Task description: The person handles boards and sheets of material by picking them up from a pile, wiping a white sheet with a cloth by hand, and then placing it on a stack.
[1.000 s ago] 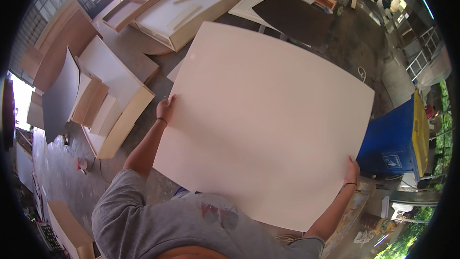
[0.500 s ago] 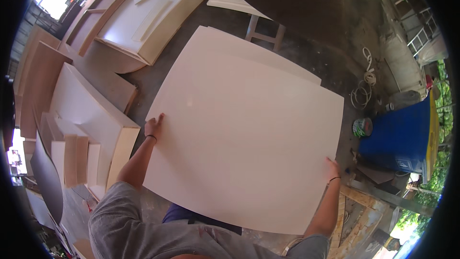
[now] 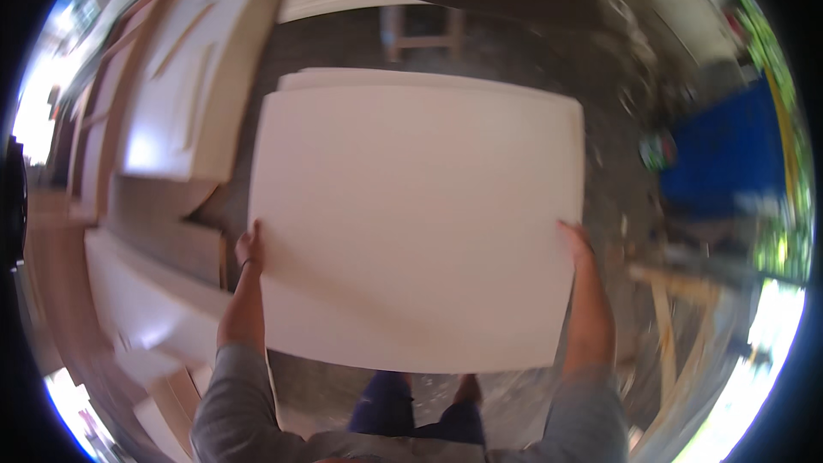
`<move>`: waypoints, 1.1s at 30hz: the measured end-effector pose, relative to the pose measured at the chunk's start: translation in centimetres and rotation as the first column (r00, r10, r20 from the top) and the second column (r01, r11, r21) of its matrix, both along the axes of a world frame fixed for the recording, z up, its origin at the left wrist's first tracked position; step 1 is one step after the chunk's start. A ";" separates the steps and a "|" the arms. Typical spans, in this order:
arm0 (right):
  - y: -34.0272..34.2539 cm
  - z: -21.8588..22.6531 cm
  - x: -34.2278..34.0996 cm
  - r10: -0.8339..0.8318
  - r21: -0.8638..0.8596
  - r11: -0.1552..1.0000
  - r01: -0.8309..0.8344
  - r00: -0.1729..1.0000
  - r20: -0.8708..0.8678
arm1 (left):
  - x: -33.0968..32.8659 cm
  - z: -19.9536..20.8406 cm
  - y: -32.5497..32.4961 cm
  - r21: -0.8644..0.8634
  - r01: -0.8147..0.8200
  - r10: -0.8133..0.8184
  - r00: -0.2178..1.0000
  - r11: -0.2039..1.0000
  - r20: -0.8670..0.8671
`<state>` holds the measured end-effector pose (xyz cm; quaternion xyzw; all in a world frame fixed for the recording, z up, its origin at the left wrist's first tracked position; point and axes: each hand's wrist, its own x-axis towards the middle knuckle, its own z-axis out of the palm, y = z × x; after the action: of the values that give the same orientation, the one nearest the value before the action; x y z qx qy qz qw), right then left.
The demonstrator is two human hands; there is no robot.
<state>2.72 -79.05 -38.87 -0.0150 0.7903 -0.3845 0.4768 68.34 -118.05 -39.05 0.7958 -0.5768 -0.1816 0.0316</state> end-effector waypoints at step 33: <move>-3.0 1.3 0.7 0.152 0.350 0.937 -0.012 0.915 -0.374 | -4.2 4.5 -1.0 0.183 -0.091 0.043 0.967 0.979 0.249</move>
<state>3.37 -82.03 -37.53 -0.0434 0.9232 -0.2105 0.3186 64.17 -119.01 -34.58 0.8305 -0.5286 -0.1364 -0.1108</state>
